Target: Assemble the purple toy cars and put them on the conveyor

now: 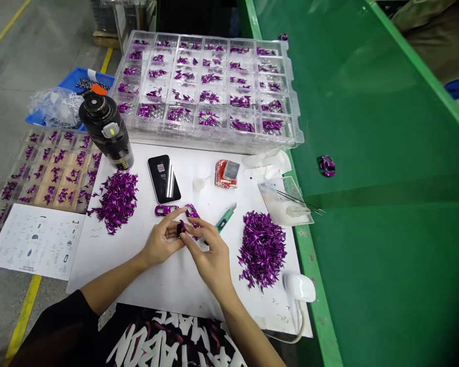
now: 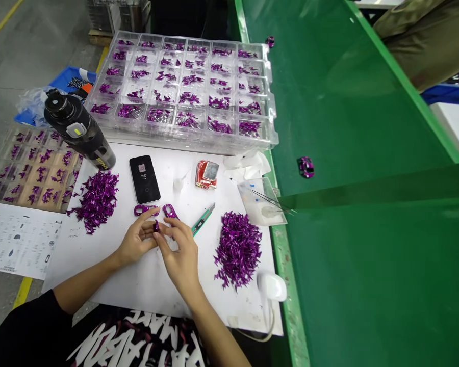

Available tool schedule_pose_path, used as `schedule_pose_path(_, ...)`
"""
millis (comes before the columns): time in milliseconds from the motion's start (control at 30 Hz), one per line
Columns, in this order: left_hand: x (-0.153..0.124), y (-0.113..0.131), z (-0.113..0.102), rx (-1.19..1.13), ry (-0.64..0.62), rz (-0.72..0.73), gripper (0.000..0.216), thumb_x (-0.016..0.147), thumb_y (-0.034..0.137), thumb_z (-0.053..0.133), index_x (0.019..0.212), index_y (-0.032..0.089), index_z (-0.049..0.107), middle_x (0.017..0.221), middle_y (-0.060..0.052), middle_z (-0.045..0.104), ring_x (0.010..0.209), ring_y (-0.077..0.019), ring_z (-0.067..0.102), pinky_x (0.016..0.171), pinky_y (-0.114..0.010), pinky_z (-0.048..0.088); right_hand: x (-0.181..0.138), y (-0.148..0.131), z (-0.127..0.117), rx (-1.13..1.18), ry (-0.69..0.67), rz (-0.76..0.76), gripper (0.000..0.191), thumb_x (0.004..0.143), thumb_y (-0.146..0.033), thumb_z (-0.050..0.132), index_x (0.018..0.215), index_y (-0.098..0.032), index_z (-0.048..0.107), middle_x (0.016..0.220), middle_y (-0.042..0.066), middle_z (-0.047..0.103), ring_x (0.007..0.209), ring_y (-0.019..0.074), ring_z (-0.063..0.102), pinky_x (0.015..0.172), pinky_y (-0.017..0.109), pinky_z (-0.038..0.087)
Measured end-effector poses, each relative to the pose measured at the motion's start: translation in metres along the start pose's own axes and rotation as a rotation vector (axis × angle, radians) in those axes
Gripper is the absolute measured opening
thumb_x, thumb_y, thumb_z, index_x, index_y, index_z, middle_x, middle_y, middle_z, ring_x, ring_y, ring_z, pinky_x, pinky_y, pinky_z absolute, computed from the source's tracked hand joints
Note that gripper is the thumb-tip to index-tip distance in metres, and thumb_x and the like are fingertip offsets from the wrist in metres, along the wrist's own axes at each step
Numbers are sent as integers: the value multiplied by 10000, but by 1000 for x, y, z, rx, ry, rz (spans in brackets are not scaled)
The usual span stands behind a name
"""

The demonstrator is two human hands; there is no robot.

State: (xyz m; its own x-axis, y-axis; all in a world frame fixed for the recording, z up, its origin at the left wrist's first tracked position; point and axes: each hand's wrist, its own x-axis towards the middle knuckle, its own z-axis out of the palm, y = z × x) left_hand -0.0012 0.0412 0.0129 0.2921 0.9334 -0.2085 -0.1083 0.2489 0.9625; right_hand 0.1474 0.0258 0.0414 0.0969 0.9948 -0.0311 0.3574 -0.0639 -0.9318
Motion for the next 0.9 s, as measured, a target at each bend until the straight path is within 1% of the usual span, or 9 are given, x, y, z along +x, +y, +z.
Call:
schedule_pose_path(67, 1, 0, -4, 6, -74, 7, 780, 830, 204, 763, 1528, 281, 424, 1034, -56, 762, 995, -231, 740, 974, -420, 575, 3, 3, -7, 46, -121, 21, 307, 851, -389, 730, 1127, -254, 715, 1245, 86, 721, 1190, 277, 672, 1022, 472, 566)
schedule_pose_path(167, 0, -1, -6, 74, -155, 48, 766, 868, 192, 710, 1555, 290, 385, 1039, -50, 745, 1008, -216, 725, 977, -407, 566, 4, 8, -11, 60, -266, 77, 400, 888, -387, 670, 1268, -264, 669, 1219, 71, 738, 1131, 271, 704, 879, 412, 632)
schedule_pose_path(267, -2, 1, -5, 131, -173, 69, 710, 900, 184, 654, 1553, 280, 392, 1056, -56, 731, 1005, -216, 718, 972, -404, 562, -1, 10, -7, 6, -207, 111, 339, 899, -395, 641, 1205, -268, 716, 1162, 63, 755, 1082, 281, 718, 770, 388, 651)
schedule_pose_path(433, -4, 5, -3, 131, -141, 40, 821, 889, 211, 673, 1600, 246, 264, 1041, -67, 746, 1009, -224, 727, 965, -392, 564, -5, 4, -12, -56, -232, 47, 367, 903, -409, 659, 1240, -273, 705, 1195, 52, 750, 1081, 263, 723, 891, 407, 629)
schedule_pose_path(500, -4, 6, -2, 197, -86, 47, 766, 872, 236, 703, 1555, 240, 356, 1076, -79, 753, 999, -228, 729, 939, -384, 573, -1, 1, -27, -121, -273, -61, 365, 903, -432, 669, 1236, -287, 712, 1237, 48, 738, 1111, 264, 715, 956, 421, 604)
schedule_pose_path(567, -4, 4, -1, 289, -18, 74, 577, 850, 263, 732, 1397, 222, 556, 1094, -86, 755, 998, -241, 723, 914, -382, 578, 8, 3, -51, -239, -128, -171, 319, 908, -447, 666, 1171, -282, 738, 1212, 60, 746, 1108, 270, 715, 994, 440, 578)
schedule_pose_path(700, -5, -2, 2, 384, 82, 124, 334, 864, 272, 707, 1187, 195, 678, 1009, -85, 755, 899, -237, 719, 800, -358, 589, 40, 26, -113, -662, 624, -198, 357, 938, -416, 578, 1132, -160, 731, 1106, 178, 748, 1038, 350, 705, 920, 532, 553)
schedule_pose_path(733, -6, -3, 2, 402, 96, 138, 321, 869, 263, 696, 1182, 194, 679, 989, -83, 753, 879, -235, 718, 773, -349, 588, 49, 35, -127, -740, 709, -180, 396, 935, -409, 558, 1167, -129, 714, 1134, 213, 734, 1065, 377, 688, 905, 541, 545)
schedule_pose_path(900, -5, -4, 3, 493, 132, 209, 276, 854, 195, 665, 1129, 210, 687, 944, -69, 738, 823, -225, 708, 732, -337, 595, 74, 69, -161, -791, 606, -113, 405, 938, -407, 492, 1144, -136, 711, 1097, 229, 739, 964, 381, 700, 876, 516, 510)
